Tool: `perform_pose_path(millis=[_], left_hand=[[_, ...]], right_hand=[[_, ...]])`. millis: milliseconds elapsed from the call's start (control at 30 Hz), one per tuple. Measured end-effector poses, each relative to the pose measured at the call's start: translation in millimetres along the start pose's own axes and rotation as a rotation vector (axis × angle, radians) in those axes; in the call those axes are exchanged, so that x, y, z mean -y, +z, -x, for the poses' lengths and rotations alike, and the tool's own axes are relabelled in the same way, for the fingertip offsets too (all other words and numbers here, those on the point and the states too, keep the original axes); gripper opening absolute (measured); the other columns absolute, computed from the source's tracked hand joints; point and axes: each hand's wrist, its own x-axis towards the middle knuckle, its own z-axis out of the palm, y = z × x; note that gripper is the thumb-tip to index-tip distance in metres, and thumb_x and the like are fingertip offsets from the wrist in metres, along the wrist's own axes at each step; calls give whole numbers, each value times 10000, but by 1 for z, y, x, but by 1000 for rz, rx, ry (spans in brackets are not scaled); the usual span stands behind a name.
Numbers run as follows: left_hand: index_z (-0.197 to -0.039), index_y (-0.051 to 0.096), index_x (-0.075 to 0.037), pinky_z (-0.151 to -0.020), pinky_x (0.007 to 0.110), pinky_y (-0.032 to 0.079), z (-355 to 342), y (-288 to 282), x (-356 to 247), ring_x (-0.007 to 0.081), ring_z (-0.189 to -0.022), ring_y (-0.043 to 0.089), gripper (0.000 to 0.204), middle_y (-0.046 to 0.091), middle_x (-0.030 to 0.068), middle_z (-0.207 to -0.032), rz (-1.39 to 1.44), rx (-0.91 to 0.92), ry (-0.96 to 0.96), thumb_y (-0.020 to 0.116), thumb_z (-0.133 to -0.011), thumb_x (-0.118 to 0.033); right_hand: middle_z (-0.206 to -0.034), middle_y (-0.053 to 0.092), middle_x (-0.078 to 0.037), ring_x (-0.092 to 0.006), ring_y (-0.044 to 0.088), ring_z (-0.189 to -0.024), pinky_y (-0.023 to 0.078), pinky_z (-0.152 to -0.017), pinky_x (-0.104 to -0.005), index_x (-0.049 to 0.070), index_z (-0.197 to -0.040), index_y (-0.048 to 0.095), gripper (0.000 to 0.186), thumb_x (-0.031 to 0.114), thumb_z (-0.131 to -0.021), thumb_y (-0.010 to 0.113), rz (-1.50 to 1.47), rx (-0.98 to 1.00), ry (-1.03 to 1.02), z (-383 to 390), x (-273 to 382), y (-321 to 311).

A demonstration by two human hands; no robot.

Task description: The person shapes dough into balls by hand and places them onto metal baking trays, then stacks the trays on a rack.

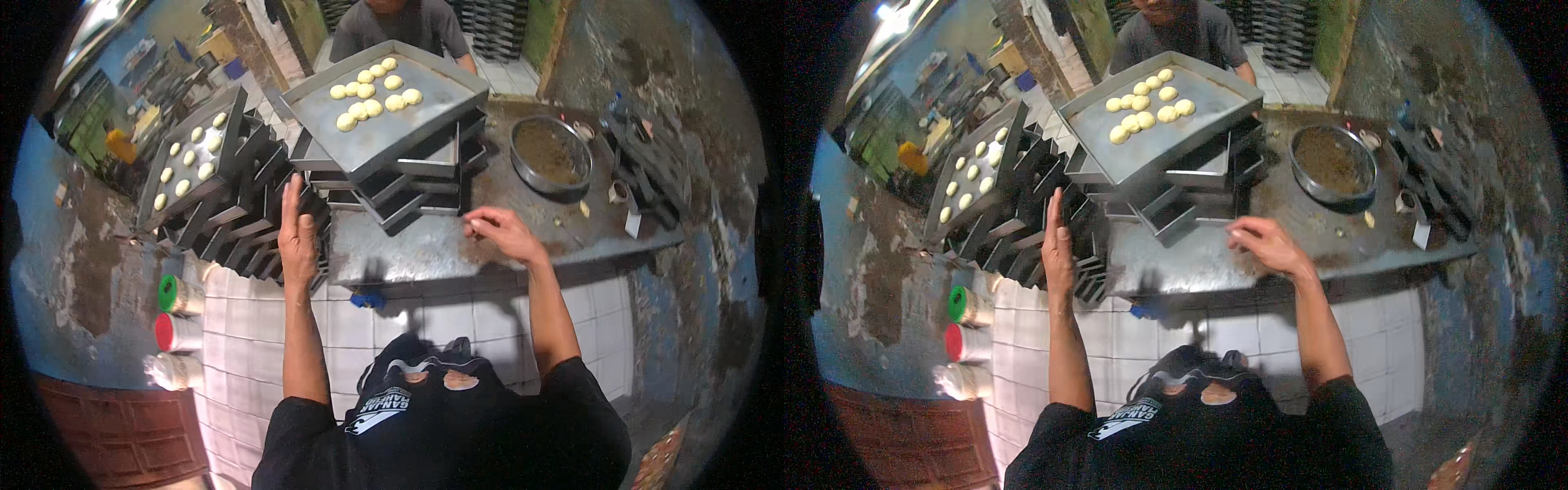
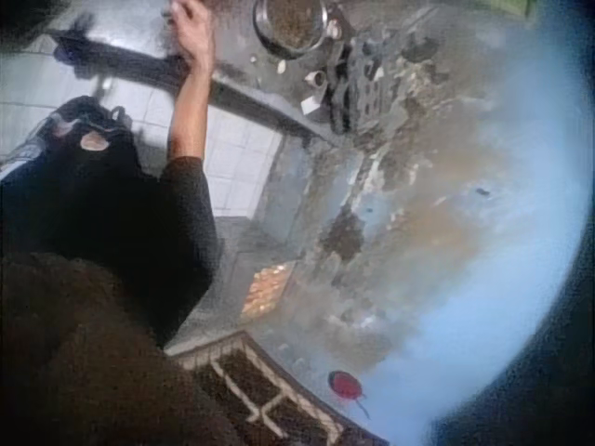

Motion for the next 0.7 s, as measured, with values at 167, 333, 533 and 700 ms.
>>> perform_pose_path(millis=[167, 333, 533, 700], left_hand=[[-1386, 561, -30, -1143, 412, 356, -52, 54, 25, 335, -1387, 464, 478, 565, 168, -1420, -58, 23, 36, 645, -954, -217], [-1309, 614, -50, -1070, 436, 437, -104, 119, 51, 362, -1269, 554, 452, 597, 176, -1356, -154, 107, 164, 710, -898, -214], [-1273, 617, -45, -950, 430, 522, -120, 155, 86, 364, -1159, 615, 422, 633, 167, -1280, -233, 116, -55, 711, -895, -207], [-1161, 663, 13, -831, 384, 559, -125, 167, 72, 314, -1001, 684, 246, 691, 180, -1104, -56, -108, -102, 646, -934, -82]], right_hand=[[-907, 692, -23, -94, 627, -792, 522, -742, -268, 2, -1057, 656, 240, 218, -1040, 552, -5, 83, -214, -177, 40, -72], [-942, 711, -47, -125, 648, -815, 517, -763, -301, -11, -1020, 675, 271, 238, -1008, 568, 264, -4, -19, -352, 43, -93], [-1155, 711, -181, -318, 693, -1021, 527, -926, -414, 142, -1412, 513, 495, 212, -932, 616, 796, 57, -357, -418, -19, -55], [-1053, 718, -197, -272, 698, -960, 553, -834, -382, 38, -1373, 533, 535, 173, -877, 683, 700, -159, -72, -337, 56, -97]])
